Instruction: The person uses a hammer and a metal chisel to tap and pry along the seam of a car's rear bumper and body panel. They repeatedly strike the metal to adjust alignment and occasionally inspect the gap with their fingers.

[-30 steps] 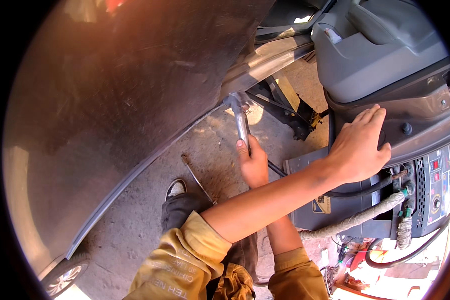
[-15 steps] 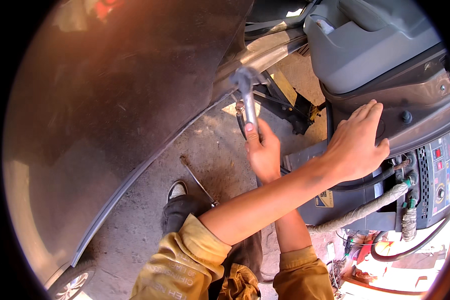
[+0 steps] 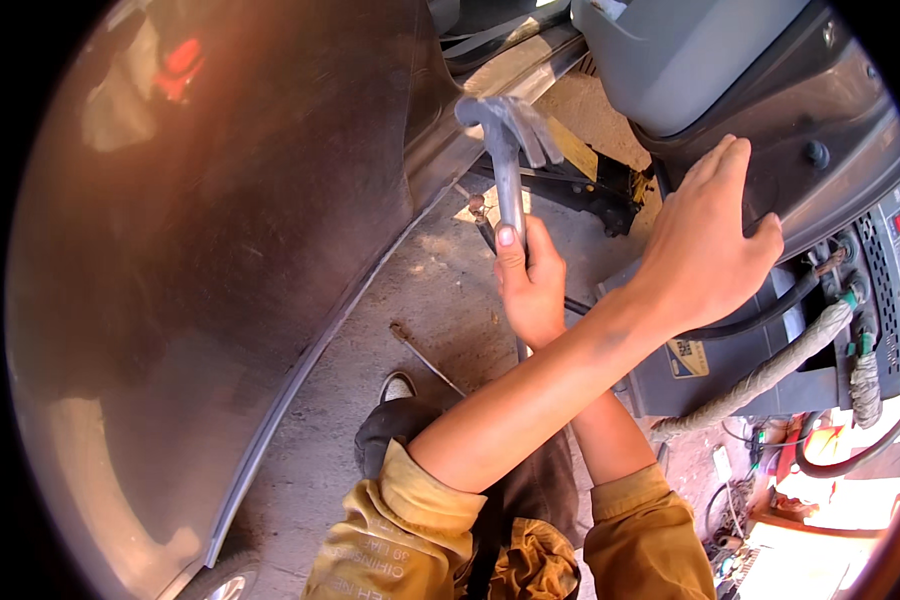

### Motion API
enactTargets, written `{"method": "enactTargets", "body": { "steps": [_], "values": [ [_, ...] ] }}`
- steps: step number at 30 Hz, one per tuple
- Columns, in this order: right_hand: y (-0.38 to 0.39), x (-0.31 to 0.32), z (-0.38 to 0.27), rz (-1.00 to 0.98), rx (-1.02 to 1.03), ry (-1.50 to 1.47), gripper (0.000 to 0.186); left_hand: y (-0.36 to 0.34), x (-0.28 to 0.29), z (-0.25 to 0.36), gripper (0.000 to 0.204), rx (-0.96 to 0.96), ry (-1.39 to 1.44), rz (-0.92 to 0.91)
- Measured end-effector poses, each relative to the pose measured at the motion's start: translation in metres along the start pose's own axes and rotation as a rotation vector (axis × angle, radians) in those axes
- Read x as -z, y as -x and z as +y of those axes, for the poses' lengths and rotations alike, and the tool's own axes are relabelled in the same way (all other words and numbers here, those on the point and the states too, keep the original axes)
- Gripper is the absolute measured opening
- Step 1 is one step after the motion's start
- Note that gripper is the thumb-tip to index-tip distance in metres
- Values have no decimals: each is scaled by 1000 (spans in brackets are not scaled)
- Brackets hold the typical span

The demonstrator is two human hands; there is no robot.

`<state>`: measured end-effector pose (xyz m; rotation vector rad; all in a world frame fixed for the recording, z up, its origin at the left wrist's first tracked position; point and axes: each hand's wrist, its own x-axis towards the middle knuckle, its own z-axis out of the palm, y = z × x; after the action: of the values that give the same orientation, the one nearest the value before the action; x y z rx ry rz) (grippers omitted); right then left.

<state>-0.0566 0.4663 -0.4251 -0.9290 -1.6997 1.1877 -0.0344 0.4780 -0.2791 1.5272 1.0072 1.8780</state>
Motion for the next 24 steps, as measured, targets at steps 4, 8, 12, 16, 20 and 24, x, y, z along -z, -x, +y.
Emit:
{"method": "enactTargets", "body": {
  "steps": [4, 8, 12, 16, 20, 24],
  "values": [
    [-5, 9, 54, -197, -203, 299, 39, 0, 1, -2, 73, 35, 4, -47],
    [-18, 6, 3, -121, -79, 266, 40, 7, 12, -2, 75, 62, -26, -75],
    [-10, -1, -5, 44, -104, 43, 43, 8, 5, -2, 76, 51, -27, -82],
    [-19, 9, 42, -207, -266, 315, 42, 10, 1, 0, 76, 140, 6, -156],
    [-27, 5, -8, -153, -117, 308, 42, 17, 4, -4, 76, 67, -44, -121],
    [-24, 4, -5, -14, -64, 253, 43, 13, 4, -2, 75, 59, -25, -101]
  ]
}}
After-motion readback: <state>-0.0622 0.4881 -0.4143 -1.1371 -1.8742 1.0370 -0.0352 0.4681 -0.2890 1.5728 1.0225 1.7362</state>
